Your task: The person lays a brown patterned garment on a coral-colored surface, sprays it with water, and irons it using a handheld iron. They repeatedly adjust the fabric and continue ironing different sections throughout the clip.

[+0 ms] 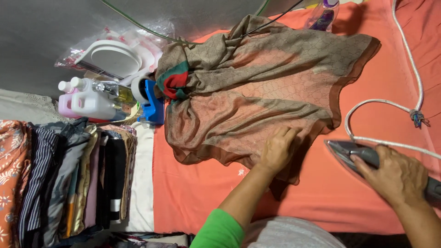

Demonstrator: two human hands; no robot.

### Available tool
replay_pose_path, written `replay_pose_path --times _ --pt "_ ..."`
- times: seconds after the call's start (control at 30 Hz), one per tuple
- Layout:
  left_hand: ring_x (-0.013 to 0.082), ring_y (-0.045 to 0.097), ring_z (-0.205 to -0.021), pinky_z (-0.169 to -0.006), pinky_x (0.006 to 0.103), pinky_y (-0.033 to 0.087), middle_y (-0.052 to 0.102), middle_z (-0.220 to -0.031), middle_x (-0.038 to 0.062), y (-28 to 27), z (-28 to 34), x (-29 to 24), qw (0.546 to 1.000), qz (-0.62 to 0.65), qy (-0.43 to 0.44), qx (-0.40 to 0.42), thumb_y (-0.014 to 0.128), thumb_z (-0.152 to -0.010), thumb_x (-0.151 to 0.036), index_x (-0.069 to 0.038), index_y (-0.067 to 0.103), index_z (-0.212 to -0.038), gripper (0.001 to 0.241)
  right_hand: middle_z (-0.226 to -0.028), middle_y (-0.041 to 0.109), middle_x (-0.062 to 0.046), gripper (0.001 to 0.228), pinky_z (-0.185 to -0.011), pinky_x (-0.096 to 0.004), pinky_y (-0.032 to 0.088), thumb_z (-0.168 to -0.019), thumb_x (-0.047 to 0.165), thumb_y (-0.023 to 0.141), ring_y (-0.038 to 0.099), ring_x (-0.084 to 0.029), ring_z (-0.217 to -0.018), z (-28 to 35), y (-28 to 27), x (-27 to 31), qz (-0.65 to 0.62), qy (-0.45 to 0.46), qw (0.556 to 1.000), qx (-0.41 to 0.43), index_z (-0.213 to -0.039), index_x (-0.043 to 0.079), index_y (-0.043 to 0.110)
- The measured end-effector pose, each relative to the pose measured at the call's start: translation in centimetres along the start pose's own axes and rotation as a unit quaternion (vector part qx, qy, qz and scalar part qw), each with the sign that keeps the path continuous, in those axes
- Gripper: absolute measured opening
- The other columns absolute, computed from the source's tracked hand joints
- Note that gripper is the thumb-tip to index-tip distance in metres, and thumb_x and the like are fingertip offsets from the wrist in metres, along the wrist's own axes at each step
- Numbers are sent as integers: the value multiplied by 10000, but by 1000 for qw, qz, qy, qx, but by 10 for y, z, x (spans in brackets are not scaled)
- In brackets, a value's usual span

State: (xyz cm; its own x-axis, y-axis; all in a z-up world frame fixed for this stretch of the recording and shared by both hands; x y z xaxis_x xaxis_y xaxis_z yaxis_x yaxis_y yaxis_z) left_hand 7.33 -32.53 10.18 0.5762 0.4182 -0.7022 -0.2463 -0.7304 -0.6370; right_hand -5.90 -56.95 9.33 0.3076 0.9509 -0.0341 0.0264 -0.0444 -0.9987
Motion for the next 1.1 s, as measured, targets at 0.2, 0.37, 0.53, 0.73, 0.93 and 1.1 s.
replay_pose_path --times 0.2,0.37,0.53,0.73,0.93,1.1 --pt "407 704 -904 -737 494 566 687 -1064 218 95 -76 43 986 -126 -55 97 568 -880 -57 -100 636 -1346 473 -765 730 -110 488 -666 -410 575 -733 555 763 720 -306 -707 30 -2 -6 -62 8 997 45 -880 100 670" --pt "363 738 -977 -810 468 589 744 -1065 166 170 -103 80 952 -188 -64 234 574 -939 -164 -135 664 -1119 203 -754 729 -91 454 -708 -447 565 -730 541 789 715 -296 -705 26 -21 0 -70 1 997 24 -818 115 659" --pt "416 720 -993 -841 507 574 744 -1035 211 171 -148 33 967 -113 -52 221 562 -890 -94 -98 592 -1169 281 -761 730 -88 464 -690 -425 557 -737 548 799 714 -273 -706 30 -9 -4 -86 2 996 23 -835 115 666" --pt "476 689 -1009 -860 532 545 720 -1022 261 203 -181 4 985 90 22 148 598 -910 -81 -91 559 -1120 214 -743 724 -92 471 -691 -439 551 -748 543 776 704 -285 -690 29 -7 -13 -104 13 994 -16 -877 102 672" --pt "438 714 -871 -751 536 563 697 -1038 256 147 -155 -12 956 -82 -18 282 583 -881 -86 -166 445 -1426 568 -660 670 -99 603 -611 -396 551 -837 704 660 681 -287 -641 36 26 -45 20 99 994 47 -896 104 666" --pt "242 622 -1042 -864 398 505 693 -1061 64 108 -42 -10 867 -307 179 350 767 -608 -527 -184 694 -1111 613 -591 644 -90 597 -537 -416 534 -781 668 700 658 -297 -556 16 14 -44 -11 62 998 23 -979 105 714"
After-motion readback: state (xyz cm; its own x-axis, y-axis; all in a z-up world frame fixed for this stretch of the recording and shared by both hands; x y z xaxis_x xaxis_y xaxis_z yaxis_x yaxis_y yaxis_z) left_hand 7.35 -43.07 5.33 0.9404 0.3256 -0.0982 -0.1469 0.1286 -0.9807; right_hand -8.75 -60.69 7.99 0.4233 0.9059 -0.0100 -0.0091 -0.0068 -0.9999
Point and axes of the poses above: each hand's wrist, its own z-axis away from the middle knuckle, its own y-axis out of the palm, x = y × z, the point moved 6 cm from there along -z, towards the middle knuckle
